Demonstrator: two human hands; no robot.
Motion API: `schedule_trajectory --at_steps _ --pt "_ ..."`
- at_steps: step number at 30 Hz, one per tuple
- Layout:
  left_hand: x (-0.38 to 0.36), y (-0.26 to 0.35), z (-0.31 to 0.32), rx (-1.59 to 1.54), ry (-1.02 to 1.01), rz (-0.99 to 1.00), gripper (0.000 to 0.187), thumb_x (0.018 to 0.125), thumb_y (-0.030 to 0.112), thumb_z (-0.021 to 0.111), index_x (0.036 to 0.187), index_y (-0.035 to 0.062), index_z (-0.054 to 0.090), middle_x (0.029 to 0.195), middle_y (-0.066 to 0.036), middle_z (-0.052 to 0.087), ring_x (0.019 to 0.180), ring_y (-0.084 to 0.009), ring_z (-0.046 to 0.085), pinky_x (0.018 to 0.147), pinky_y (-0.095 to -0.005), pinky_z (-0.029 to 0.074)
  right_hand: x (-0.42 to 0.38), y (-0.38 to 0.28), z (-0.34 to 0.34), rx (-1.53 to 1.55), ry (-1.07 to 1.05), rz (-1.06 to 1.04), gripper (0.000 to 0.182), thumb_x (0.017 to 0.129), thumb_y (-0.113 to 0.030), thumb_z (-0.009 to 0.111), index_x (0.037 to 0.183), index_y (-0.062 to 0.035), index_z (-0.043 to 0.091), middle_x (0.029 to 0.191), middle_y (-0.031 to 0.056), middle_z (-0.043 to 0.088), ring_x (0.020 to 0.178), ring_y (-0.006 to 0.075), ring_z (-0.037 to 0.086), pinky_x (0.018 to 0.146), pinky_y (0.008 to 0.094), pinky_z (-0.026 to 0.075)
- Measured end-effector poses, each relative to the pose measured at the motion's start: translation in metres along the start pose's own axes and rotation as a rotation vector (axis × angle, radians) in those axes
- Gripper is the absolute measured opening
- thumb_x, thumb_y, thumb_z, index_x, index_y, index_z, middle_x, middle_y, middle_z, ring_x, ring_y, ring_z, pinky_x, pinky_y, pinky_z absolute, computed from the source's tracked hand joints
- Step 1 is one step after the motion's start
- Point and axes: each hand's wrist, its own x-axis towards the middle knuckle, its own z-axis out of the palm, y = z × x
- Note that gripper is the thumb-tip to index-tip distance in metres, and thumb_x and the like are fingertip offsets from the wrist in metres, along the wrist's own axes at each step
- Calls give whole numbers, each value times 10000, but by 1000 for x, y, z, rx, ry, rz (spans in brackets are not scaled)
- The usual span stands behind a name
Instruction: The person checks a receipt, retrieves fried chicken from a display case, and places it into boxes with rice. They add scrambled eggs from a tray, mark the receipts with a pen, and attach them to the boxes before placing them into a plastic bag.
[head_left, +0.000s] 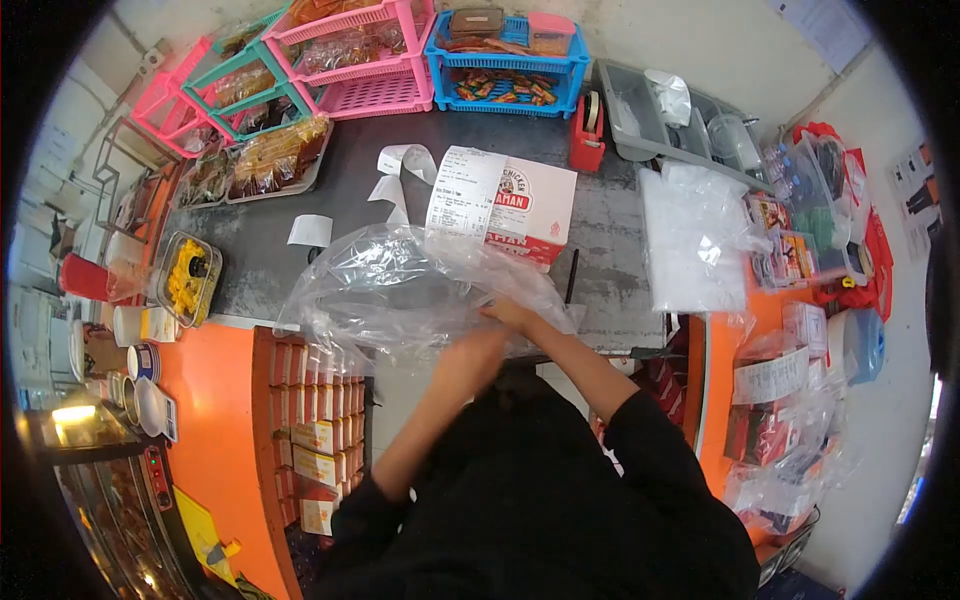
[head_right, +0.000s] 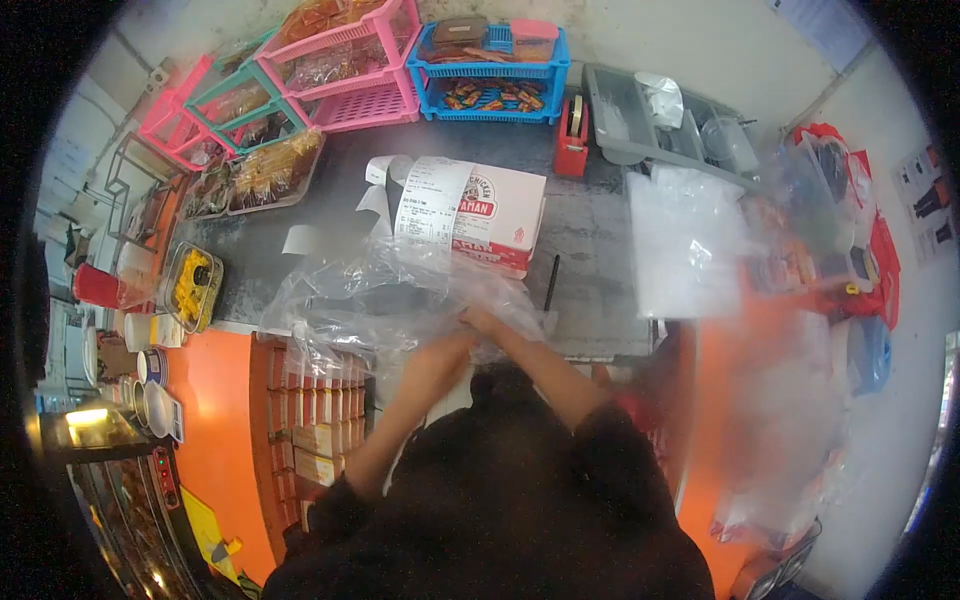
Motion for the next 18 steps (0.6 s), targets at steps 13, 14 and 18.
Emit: schedule_trajectory --at_steps 13,14,18 --pt "87 -117 -12 1104 -305 -480 546 830 335 510 1343 224 362 1438 -151 224 1333 -409 89 910 -717 232 29 52 -115 -326 -86 293 481 670 -208 673 1115 -73 549 947 176 620 905 269 591 775 375 464" --pt "88 -108 -5 1272 -237 -403 488 854 287 480 1320 164 402 1404 -167 294 1316 -415 158 909 -698 268 36 55 -109 -259 -284 231 516 662 -223 691 1136 -89 539 1002 188 603 932 293 581 795 383 454" --pt "92 -53 66 197 -464 -217 427 810 207 552 1217 97 484 1202 -185 433 1098 -384 403 871 -653 342 7 54 -69 -125 -295 148 623 652 -262 729 1196 -76 489 1141 218 538 1021 337 533 858 395 416"
